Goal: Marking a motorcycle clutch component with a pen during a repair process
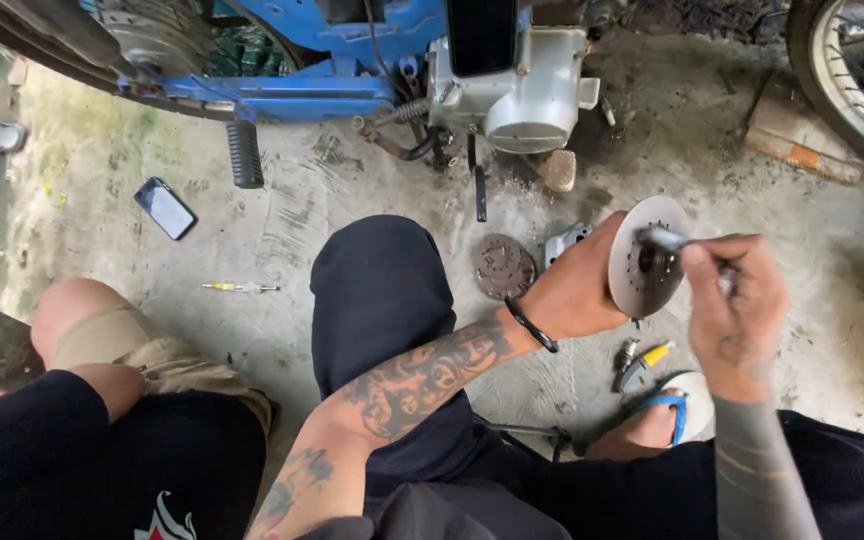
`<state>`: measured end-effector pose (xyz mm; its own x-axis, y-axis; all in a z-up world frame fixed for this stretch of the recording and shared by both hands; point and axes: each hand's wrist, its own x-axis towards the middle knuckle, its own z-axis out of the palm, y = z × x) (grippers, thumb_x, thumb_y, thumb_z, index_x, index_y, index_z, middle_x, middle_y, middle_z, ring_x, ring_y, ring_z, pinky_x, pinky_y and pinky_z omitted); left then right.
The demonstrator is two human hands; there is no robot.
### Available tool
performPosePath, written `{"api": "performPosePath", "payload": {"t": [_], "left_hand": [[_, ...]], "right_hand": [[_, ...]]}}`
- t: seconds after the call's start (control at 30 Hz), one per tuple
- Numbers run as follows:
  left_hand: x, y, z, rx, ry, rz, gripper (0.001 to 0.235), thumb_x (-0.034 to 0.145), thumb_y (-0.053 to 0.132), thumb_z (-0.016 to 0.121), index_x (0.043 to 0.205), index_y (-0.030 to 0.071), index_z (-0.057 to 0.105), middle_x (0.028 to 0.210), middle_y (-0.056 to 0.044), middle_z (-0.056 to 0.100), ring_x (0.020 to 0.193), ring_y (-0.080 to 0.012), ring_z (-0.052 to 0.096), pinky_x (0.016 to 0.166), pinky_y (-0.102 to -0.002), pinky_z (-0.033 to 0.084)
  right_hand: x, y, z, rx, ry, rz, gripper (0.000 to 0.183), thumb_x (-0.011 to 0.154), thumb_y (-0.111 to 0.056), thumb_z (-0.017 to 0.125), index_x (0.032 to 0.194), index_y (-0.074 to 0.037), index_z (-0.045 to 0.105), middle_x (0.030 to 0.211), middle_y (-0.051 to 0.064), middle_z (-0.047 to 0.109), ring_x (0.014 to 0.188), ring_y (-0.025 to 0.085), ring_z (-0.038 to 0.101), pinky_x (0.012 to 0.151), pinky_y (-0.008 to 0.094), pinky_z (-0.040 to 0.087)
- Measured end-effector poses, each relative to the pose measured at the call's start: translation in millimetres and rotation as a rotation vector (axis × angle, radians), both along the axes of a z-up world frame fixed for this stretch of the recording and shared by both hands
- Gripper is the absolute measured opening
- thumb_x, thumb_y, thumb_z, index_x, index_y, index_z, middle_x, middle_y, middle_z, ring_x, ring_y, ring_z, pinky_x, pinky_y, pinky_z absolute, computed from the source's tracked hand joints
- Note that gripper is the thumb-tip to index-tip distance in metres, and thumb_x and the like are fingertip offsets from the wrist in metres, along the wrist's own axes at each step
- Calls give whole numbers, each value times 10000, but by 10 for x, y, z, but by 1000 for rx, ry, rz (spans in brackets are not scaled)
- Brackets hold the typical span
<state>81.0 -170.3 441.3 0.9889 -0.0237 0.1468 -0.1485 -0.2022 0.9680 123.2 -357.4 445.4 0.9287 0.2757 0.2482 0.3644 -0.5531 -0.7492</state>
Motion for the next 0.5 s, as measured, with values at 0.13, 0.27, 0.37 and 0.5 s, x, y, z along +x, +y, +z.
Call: {"api": "performPosePath", "payload": {"t": [0.13,0.27,0.37,0.5], "left_hand": [[2,23,26,29,-44,-59,789,767,117,737,1469,45,385,1434,-214,556,1337,-380,585,1119,-432,501],[-11,-51,-166,86,-11,21,465,799,195,641,1206,47,472,1153,-204,587,1060,-415,646,851,-449,518],[-28,-43,-238,70,-41,-30,611,771,188,710,1314,63,460,1207,-197,582,1154,-393,624,934,-440,524],[-42,-84,-299,73,-91,-85,631,744,144,724,1278,47,403,1213,-206,553,1104,-385,632,901,-444,532]], "right_hand": [[17,-16,48,-72,-138,5,176,1177,-53,633,1070,86,616,960,203,601,886,307,567,818,425,414],[-83,-1,-100,59,53,53,99,1100,-89,651,1064,-4,613,990,96,641,924,199,577,860,330,430],[52,-168,-233,-24,80,-6,90,1115,-89,664,1111,-3,639,931,103,632,811,197,530,742,344,397],[-102,-53,-81,-20,-14,0,130,1159,-67,666,1109,37,608,962,136,623,822,211,512,734,362,376]]}}
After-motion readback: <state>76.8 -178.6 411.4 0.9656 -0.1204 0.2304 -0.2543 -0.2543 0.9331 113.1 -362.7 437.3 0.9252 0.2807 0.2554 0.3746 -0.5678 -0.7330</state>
